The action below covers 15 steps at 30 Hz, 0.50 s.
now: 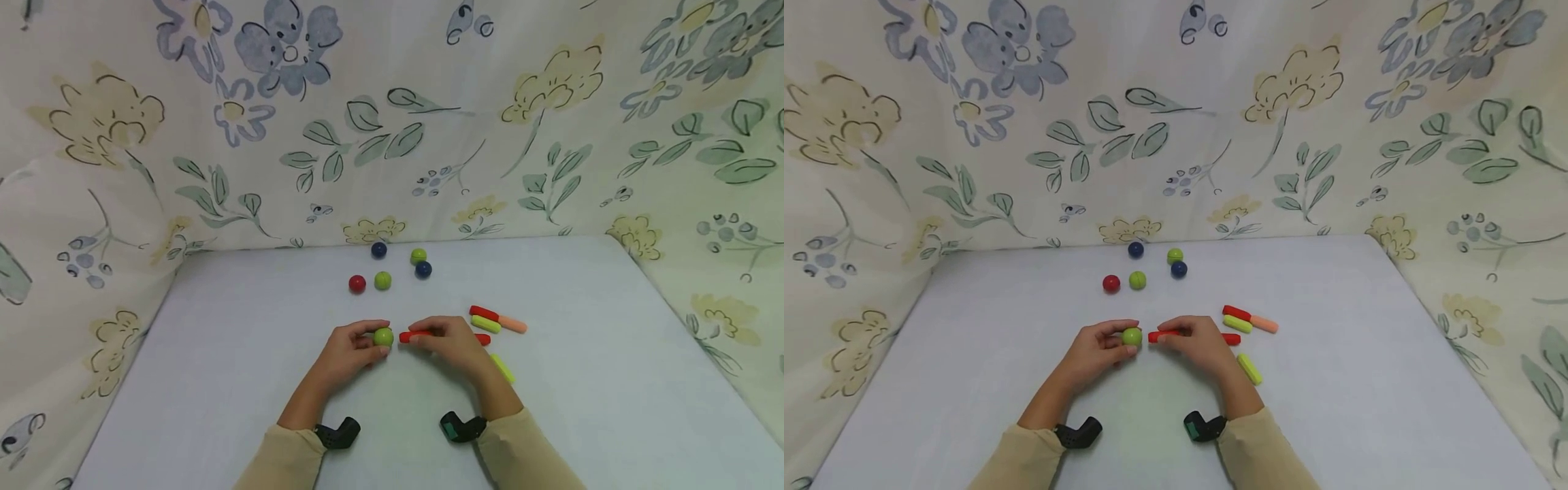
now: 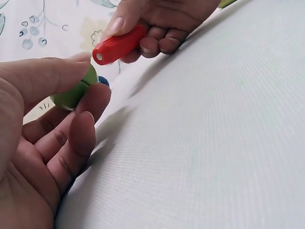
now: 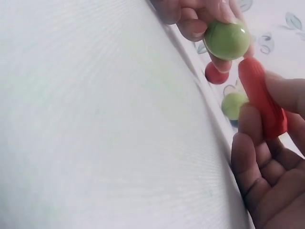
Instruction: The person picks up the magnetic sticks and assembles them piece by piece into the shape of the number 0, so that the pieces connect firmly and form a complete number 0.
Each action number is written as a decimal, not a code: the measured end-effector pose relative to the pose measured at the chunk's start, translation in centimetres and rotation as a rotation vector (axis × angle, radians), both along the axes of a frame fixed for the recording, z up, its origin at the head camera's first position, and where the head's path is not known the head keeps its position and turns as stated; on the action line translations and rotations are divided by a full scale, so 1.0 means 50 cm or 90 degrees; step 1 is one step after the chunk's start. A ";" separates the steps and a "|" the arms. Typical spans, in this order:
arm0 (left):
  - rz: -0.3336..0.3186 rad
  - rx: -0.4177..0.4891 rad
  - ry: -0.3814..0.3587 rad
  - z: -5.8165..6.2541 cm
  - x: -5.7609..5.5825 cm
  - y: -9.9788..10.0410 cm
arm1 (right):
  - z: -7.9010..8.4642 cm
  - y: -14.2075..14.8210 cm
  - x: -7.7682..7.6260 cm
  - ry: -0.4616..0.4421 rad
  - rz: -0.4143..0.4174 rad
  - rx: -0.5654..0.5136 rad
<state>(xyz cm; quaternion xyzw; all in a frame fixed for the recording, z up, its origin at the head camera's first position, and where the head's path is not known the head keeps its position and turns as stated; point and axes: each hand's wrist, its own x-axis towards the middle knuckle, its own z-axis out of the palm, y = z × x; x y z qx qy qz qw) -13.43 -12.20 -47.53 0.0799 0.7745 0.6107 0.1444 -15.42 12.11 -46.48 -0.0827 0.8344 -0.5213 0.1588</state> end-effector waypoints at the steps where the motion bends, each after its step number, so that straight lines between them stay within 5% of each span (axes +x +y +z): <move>1: 0.003 -0.003 -0.002 0.001 0.000 0.001 | -0.001 0.001 -0.001 -0.007 -0.007 -0.009; 15: 0.009 -0.017 -0.018 -0.003 -0.002 0.006 | -0.005 -0.002 -0.001 -0.009 0.017 -0.031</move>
